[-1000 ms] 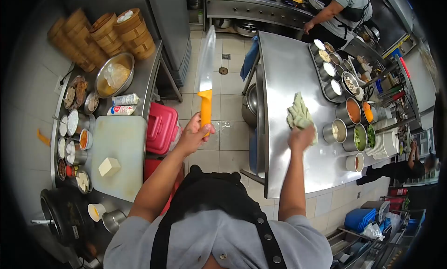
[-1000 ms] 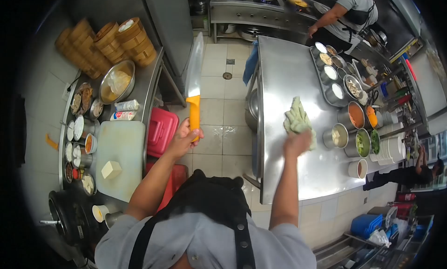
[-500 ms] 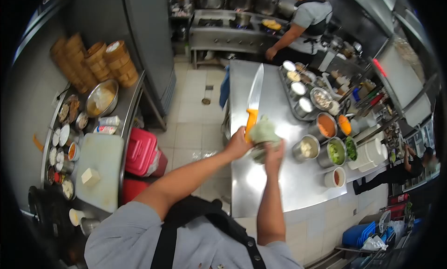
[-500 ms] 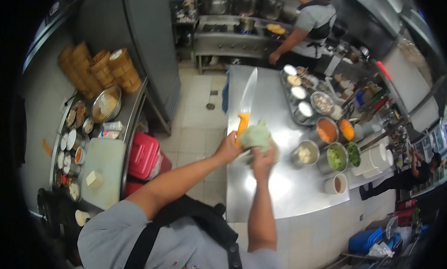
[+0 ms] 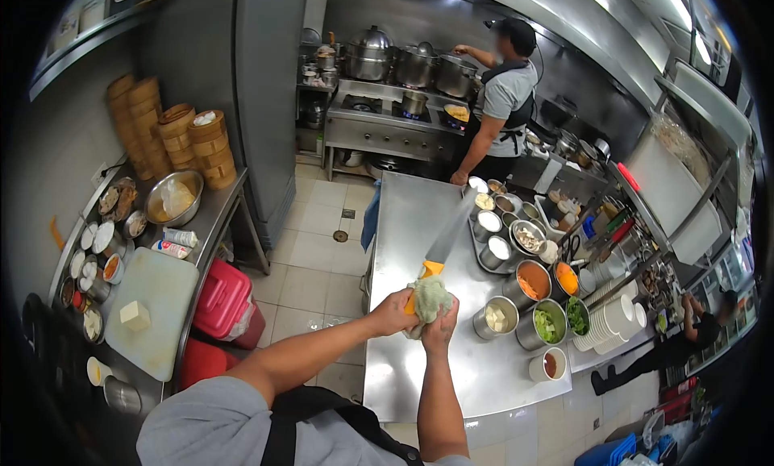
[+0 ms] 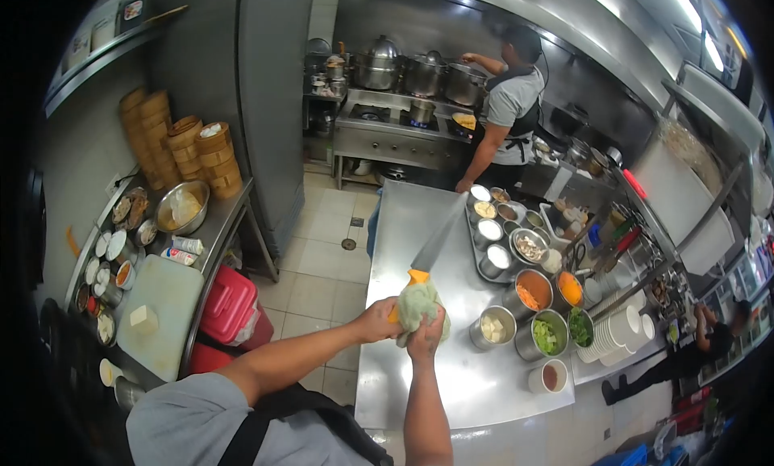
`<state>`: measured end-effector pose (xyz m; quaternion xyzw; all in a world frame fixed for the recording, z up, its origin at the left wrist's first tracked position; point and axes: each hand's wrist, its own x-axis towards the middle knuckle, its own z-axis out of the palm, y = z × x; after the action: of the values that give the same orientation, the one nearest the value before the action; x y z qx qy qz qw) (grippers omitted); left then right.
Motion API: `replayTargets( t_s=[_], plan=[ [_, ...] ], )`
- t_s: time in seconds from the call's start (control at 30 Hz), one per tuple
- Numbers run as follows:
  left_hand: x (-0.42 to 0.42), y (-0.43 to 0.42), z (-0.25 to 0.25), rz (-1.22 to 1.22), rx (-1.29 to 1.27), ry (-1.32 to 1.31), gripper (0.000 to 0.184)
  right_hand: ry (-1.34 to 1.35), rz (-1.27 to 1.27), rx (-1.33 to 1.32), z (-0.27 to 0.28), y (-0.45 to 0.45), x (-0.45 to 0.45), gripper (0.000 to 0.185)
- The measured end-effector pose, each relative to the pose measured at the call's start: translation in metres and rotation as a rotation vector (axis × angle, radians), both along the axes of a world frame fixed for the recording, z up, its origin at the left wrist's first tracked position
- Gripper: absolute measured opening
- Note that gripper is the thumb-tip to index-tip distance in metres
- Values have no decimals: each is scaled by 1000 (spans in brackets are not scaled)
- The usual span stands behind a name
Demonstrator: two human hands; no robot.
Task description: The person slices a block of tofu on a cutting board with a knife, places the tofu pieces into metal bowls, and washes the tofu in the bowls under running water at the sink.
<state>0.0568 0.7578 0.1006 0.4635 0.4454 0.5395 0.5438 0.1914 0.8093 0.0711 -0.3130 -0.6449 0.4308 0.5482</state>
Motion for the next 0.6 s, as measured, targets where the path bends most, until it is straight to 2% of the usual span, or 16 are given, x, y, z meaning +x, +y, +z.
replayTargets(
  t_s=[0.07,0.2,0.27,0.3,0.4,0.5,0.53,0.57,0.6],
  plan=[
    [-7,0,2,55,28,-72,32,-189,-68,130,-5,0,4,39],
    [-47,-6,7,207,17,33,27,-417,-245,15,-9,14,27,38],
    [-68,-25,17,262,21,72,25,-664,-391,56,-14,29,37,37],
    [-79,-32,12,258,11,109,22,-862,-389,166,-24,39,44,41],
    [-100,-57,4,322,-44,123,20,-1143,-741,321,-40,32,16,47],
    [-119,-74,-25,382,0,78,20,-500,-71,-34,-13,-2,-70,47],
    [-129,-80,-35,423,17,72,21,-250,270,-237,-19,-7,-102,49],
    [-140,-86,-38,381,4,84,33,-154,388,-236,-3,-26,-135,47],
    [-153,-88,-57,497,231,464,45,-56,527,-245,16,-49,-173,44]
  ],
)
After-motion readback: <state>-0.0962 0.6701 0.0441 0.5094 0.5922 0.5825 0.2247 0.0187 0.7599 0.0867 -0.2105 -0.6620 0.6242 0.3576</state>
